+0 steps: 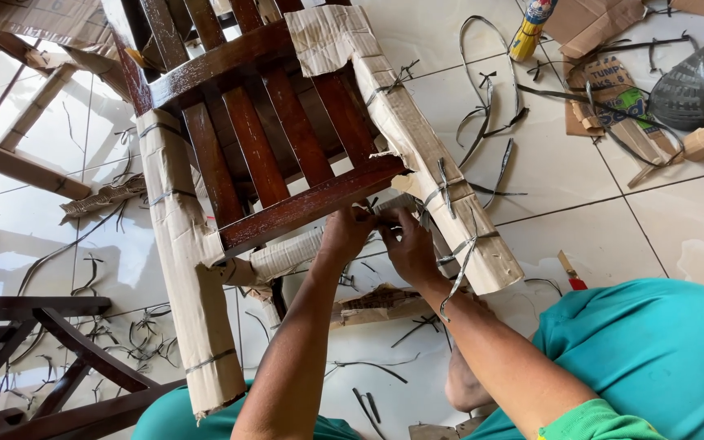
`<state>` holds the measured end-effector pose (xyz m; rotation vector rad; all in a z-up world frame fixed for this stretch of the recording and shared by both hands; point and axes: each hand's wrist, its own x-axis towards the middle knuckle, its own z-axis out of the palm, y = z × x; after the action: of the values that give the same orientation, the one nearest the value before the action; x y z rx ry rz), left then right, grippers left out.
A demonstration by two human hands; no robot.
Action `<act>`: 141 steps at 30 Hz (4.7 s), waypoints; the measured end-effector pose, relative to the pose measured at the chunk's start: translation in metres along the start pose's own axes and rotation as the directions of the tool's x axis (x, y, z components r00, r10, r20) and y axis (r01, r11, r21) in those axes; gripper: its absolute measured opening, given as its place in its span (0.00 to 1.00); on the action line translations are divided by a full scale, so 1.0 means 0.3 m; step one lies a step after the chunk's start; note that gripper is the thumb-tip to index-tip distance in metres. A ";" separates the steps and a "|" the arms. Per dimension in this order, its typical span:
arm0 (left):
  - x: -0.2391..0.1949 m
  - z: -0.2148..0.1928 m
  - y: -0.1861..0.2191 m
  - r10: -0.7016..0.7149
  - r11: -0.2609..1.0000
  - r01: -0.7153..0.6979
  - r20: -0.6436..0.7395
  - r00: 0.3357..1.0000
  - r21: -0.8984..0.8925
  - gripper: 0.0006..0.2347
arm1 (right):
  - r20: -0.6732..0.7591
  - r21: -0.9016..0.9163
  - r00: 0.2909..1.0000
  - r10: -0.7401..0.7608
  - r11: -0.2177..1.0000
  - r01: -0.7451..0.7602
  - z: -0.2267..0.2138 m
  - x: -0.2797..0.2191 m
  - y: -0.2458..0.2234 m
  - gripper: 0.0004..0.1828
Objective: The person sits on the floor and repairs a wooden chair by wrapping a cardboard tube around a leg and securing it with wire. They use a utility knife to cut the wire and tie it tightly around the cardboard and chair leg.
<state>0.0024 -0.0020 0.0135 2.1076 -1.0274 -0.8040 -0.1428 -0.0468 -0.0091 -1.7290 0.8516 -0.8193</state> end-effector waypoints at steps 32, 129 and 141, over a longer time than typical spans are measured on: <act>-0.090 0.048 0.009 0.356 0.930 -0.345 -0.074 0.931 0.129 0.15 | 0.211 -0.480 0.930 -0.302 0.797 0.367 -0.005 0.015 0.077 0.07; -0.324 0.134 -0.527 -0.516 0.648 0.326 -0.082 0.853 -0.688 0.13 | 0.671 -0.564 0.307 0.675 0.733 -0.381 -0.113 -0.220 0.400 0.16; -0.290 0.179 -0.524 -0.559 0.635 0.421 -0.008 0.829 -0.647 0.14 | 0.635 -0.583 0.319 0.704 0.707 -0.401 -0.208 -0.243 0.481 0.19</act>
<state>-0.0140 0.1307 -0.1180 1.8128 0.0052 -0.9832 -0.2568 -0.0514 -0.1395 -1.6143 0.8197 0.6965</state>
